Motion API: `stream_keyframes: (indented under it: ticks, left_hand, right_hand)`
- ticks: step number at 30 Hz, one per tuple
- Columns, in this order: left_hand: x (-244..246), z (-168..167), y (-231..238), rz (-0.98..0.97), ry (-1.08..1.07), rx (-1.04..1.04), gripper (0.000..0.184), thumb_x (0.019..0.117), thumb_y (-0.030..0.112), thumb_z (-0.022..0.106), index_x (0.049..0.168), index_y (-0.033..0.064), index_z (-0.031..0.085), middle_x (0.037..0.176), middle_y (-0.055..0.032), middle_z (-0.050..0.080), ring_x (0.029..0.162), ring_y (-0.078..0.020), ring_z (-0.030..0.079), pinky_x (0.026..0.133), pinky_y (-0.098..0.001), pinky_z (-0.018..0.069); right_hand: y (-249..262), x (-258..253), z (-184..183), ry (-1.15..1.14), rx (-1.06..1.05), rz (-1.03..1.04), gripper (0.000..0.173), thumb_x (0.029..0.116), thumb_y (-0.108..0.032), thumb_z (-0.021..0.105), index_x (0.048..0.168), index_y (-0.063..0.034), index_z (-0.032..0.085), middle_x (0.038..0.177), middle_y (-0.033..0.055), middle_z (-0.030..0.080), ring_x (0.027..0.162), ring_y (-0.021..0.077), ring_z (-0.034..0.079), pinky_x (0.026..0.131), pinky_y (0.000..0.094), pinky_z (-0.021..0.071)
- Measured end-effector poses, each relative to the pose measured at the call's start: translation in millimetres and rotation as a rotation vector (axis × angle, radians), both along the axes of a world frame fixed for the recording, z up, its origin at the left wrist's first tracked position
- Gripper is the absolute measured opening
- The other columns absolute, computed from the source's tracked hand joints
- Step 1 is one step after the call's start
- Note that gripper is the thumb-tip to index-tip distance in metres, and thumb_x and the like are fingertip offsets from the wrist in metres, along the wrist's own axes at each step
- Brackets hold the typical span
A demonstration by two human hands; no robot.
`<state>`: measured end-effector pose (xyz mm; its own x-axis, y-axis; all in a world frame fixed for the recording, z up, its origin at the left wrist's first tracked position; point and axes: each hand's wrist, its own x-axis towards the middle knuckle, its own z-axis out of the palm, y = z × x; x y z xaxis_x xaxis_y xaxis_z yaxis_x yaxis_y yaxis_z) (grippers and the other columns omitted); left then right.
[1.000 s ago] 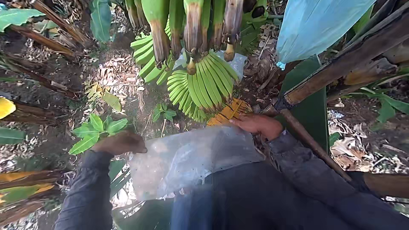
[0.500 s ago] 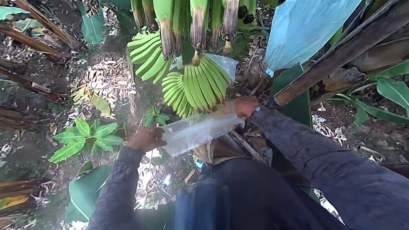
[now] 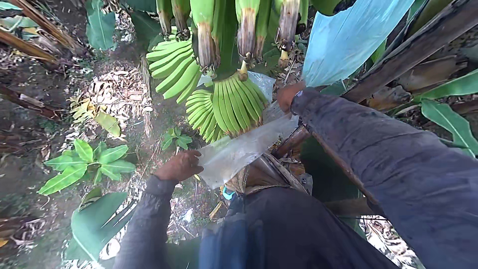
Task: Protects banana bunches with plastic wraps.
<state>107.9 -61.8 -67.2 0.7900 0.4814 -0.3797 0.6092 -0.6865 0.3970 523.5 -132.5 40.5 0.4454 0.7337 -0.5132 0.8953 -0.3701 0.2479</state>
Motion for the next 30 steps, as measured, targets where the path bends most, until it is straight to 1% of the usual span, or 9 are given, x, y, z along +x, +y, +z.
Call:
stream_keyframes:
  ticks: [3,5,10,16,19,22,25,27,30]
  left_hand:
    - [-11.7,-13.3,5.4,0.117,0.012,-0.111,0.051,0.0898,0.041,0.076,0.127,0.008,0.068,0.112,-0.0118,0.073,0.103,-0.0295,0.071,0.093,-0.0593,0.055]
    - [-22.2,-8.9,4.0,0.165,-0.03,-0.146,0.058,0.0899,0.041,0.076,0.136,0.0087,0.063,0.109,-0.0138,0.073,0.102,-0.0294,0.071,0.094,-0.0575,0.055]
    - [-44.2,1.1,-1.7,0.203,-0.069,-0.09,0.05,0.0917,0.042,0.074,0.126,0.0055,0.069,0.116,-0.0142,0.072,0.106,-0.0302,0.07,0.096,-0.0582,0.0534]
    - [-35.0,7.3,1.1,0.187,-0.059,-0.068,0.05,0.0919,0.047,0.073,0.123,0.0071,0.071,0.129,-0.0111,0.069,0.116,-0.0285,0.067,0.102,-0.0579,0.0508]
    - [-29.3,5.0,10.6,0.189,-0.066,-0.01,0.049,0.0915,0.049,0.073,0.118,0.0084,0.072,0.121,-0.0113,0.071,0.111,-0.0308,0.068,0.098,-0.0613,0.0515]
    - [-23.3,17.4,23.6,0.194,-0.11,0.117,0.044,0.0904,0.047,0.075,0.116,0.011,0.073,0.104,-0.0107,0.074,0.099,-0.0326,0.07,0.088,-0.0639,0.0542]
    - [-27.6,28.3,52.2,0.228,-0.153,0.196,0.045,0.089,0.045,0.077,0.122,0.015,0.072,0.108,-0.0094,0.074,0.097,-0.0327,0.071,0.085,-0.0671,0.0549]
    - [-28.0,31.3,65.9,0.261,-0.115,0.166,0.043,0.0876,0.043,0.08,0.119,0.0136,0.073,0.112,-0.011,0.074,0.097,-0.0339,0.072,0.085,-0.0675,0.0548]
    - [-20.6,19.4,69.3,0.237,0.02,0.13,0.052,0.0854,0.044,0.082,0.127,0.0152,0.069,0.099,-0.01,0.075,0.093,-0.0323,0.072,0.086,-0.0654,0.0558]
  right_hand:
    - [9.0,4.9,-32.3,0.062,0.109,0.009,0.033,0.0808,-0.009,0.077,0.107,0.0085,0.067,0.111,0.032,0.066,0.106,0.0506,0.064,0.081,0.0719,0.0501]
    - [16.1,14.8,-49.3,0.099,0.069,0.076,0.029,0.0813,-0.011,0.079,0.101,0.0071,0.068,0.109,0.0307,0.066,0.105,0.0494,0.065,0.083,0.0719,0.0508]
    - [31.1,21.7,-72.2,0.124,-0.157,0.248,0.026,0.0875,-0.024,0.077,0.096,0.001,0.072,0.1,0.025,0.069,0.099,0.0441,0.067,0.082,0.0698,0.0498]
    - [39.7,39.1,-66.3,0.181,-0.026,0.198,0.025,0.0889,-0.024,0.076,0.096,-0.0006,0.072,0.101,0.0242,0.07,0.1,0.0437,0.067,0.082,0.0702,0.0507]
    - [52.3,45.7,-52.7,0.152,-0.007,0.263,0.019,0.0844,-0.018,0.08,0.094,-0.0018,0.074,0.1,0.0239,0.07,0.1,0.044,0.067,0.084,0.0704,0.0508]
    - [62.3,52.2,-29.3,0.111,-0.026,0.306,0.017,0.0869,-0.02,0.077,0.093,-0.0042,0.075,0.097,0.0219,0.07,0.096,0.0425,0.068,0.08,0.0702,0.0507]
    - [74.7,49.3,-5.3,0.081,-0.034,0.354,0.018,0.0888,-0.022,0.075,0.095,-0.0058,0.076,0.095,0.0201,0.071,0.095,0.0406,0.068,0.08,0.0689,0.0505]
    - [82.4,41.4,0.7,0.072,-0.033,0.403,0.018,0.0887,-0.022,0.076,0.095,-0.0048,0.075,0.096,0.02,0.07,0.095,0.0403,0.067,0.08,0.068,0.0503]
    - [83.3,32.0,-7.9,0.073,0.002,0.384,0.023,0.0839,-0.016,0.078,0.1,-0.0011,0.072,0.103,0.0232,0.069,0.101,0.0432,0.066,0.081,0.0694,0.0505]
